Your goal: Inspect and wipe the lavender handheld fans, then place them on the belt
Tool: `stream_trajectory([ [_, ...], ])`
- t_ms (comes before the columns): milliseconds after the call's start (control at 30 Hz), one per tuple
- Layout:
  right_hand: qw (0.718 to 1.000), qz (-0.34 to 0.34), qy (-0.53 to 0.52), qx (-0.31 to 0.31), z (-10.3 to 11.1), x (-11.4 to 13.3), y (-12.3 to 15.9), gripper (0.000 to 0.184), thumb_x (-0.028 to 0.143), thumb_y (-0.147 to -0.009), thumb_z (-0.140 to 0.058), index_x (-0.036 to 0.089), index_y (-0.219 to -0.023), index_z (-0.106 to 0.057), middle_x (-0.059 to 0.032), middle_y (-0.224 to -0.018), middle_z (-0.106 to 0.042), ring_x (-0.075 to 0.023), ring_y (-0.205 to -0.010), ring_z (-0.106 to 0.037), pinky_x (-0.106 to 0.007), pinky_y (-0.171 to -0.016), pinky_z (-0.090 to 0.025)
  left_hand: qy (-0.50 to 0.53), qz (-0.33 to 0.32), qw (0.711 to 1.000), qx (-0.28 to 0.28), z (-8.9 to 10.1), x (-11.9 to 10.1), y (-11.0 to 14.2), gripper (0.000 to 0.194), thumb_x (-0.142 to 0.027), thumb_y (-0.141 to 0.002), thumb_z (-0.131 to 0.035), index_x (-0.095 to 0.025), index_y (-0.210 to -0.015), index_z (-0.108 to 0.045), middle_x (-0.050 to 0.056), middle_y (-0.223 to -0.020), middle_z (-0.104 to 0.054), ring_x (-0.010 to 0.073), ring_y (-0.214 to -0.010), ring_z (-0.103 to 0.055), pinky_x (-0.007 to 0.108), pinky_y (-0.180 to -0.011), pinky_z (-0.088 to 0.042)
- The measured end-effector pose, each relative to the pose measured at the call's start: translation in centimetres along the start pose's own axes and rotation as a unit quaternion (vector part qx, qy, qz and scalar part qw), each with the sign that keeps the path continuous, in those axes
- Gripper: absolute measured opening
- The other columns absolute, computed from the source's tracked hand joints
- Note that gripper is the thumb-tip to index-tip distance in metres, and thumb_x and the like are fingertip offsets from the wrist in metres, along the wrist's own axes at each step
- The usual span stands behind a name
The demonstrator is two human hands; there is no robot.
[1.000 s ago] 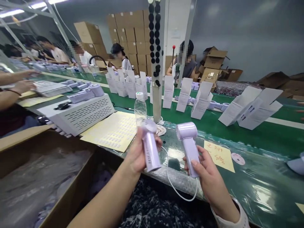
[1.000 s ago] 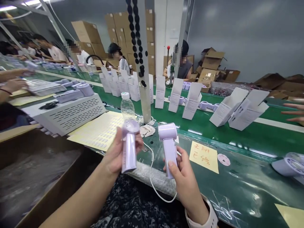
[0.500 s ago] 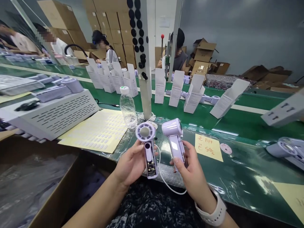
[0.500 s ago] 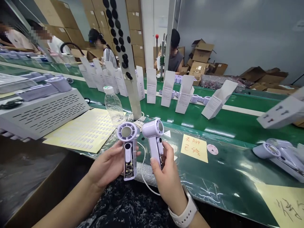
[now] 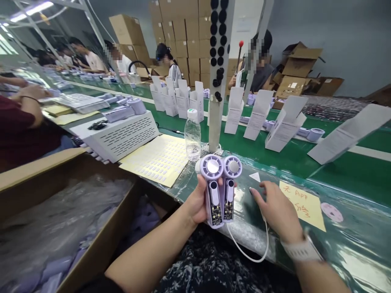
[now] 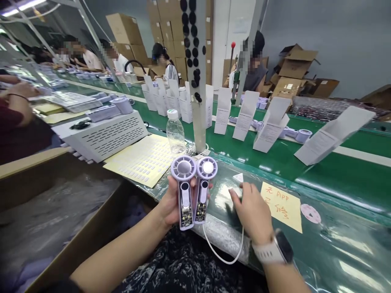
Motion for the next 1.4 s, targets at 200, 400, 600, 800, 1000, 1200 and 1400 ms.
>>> stream_trajectory([
  [200,0.995,0.034,-0.033,0.084,-1.3,-0.2,-0.9,0.028,0.042,-0.095,-0.051,0.025,-0.075,-0.044,-0.0059,-0.070,-0.057,-0.0266,-0.070,-0.058,-0.035,-0.062,-0.042,-0.011,-0.030,0.999,-0.004,-0.8,-1.6,-0.4,0.068,-0.080,-0.058,-0.078,-0.016,-0.081,-0.071,0.013,-0.099,-0.077,0.0361,-0.114,-0.069,0.045,-0.096,-0.056],
  [400,0.884,0.011,-0.372,0.283,-1.3,6.1,4.9,0.024,0.043,-0.098,-0.055,0.020,-0.091,-0.061,0.0023,-0.057,-0.059,-0.0165,-0.054,-0.055,-0.026,-0.056,-0.043,-0.016,-0.159,0.986,-0.043,-1.6,-3.4,-0.4,0.068,-0.086,-0.060,-0.070,-0.019,-0.072,-0.068,0.009,-0.101,-0.075,0.0329,-0.111,-0.069,0.040,-0.089,-0.058],
  [600,0.899,0.082,-0.408,0.136,-2.5,9.0,5.4,0.033,0.039,-0.100,-0.060,0.020,-0.073,-0.062,0.0031,-0.053,-0.056,-0.0133,-0.049,-0.051,-0.023,-0.050,-0.037,-0.013,-0.215,0.976,-0.032,-2.7,-3.9,-0.1,0.069,-0.088,-0.069,-0.061,-0.019,-0.066,-0.064,0.008,-0.107,-0.073,0.0323,-0.117,-0.065,0.039,-0.088,-0.058],
  [800,0.893,0.021,-0.434,0.117,-3.6,9.3,5.9,0.043,0.050,-0.104,-0.056,0.021,-0.072,-0.057,0.0044,-0.051,-0.051,-0.0135,-0.047,-0.048,-0.022,-0.049,-0.038,-0.058,-0.295,0.949,-0.098,-1.7,-3.7,0.6,0.069,-0.088,-0.063,-0.065,-0.019,-0.065,-0.065,0.007,-0.098,-0.073,0.0305,-0.111,-0.066,0.038,-0.091,-0.055],
  [1000,0.903,0.135,-0.375,0.157,-3.1,9.2,6.1,0.028,0.038,-0.107,-0.052,0.023,-0.086,-0.062,-0.0032,-0.095,-0.065,-0.0195,-0.085,-0.059,-0.026,-0.077,-0.047,0.022,-0.252,0.963,-0.096,-2.0,-3.8,1.1,0.070,-0.090,-0.063,-0.064,-0.020,-0.063,-0.061,0.006,-0.099,-0.074,0.0285,-0.102,-0.069,0.040,-0.089,-0.056],
  [1200,0.909,0.089,-0.392,0.111,-3.2,8.9,6.2,0.029,0.037,-0.106,-0.055,0.022,-0.082,-0.063,-0.0022,-0.084,-0.068,-0.0181,-0.075,-0.062,-0.025,-0.069,-0.046,0.061,-0.228,0.970,-0.058,-2.6,-4.4,1.7,0.067,-0.087,-0.065,-0.066,-0.020,-0.062,-0.062,0.005,-0.108,-0.074,0.0277,-0.105,-0.068,0.037,-0.086,-0.057],
  [1400,0.870,-0.006,-0.487,0.078,-4.3,8.8,6.8,0.043,0.049,-0.104,-0.059,0.021,-0.071,-0.056,0.0048,-0.050,-0.052,-0.0124,-0.046,-0.050,-0.022,-0.051,-0.039,-0.035,-0.266,0.962,-0.045,-2.5,-3.4,2.0,0.071,-0.091,-0.056,-0.068,-0.020,-0.060,-0.064,0.009,-0.103,-0.074,0.0358,-0.111,-0.067,0.045,-0.087,-0.061],
])
Point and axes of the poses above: each hand's wrist, its own y-axis away from the middle knuckle, its own z-axis out of the back of the hand, x = y × z, the point moved 3 cm from there along -y, towards the middle knuckle
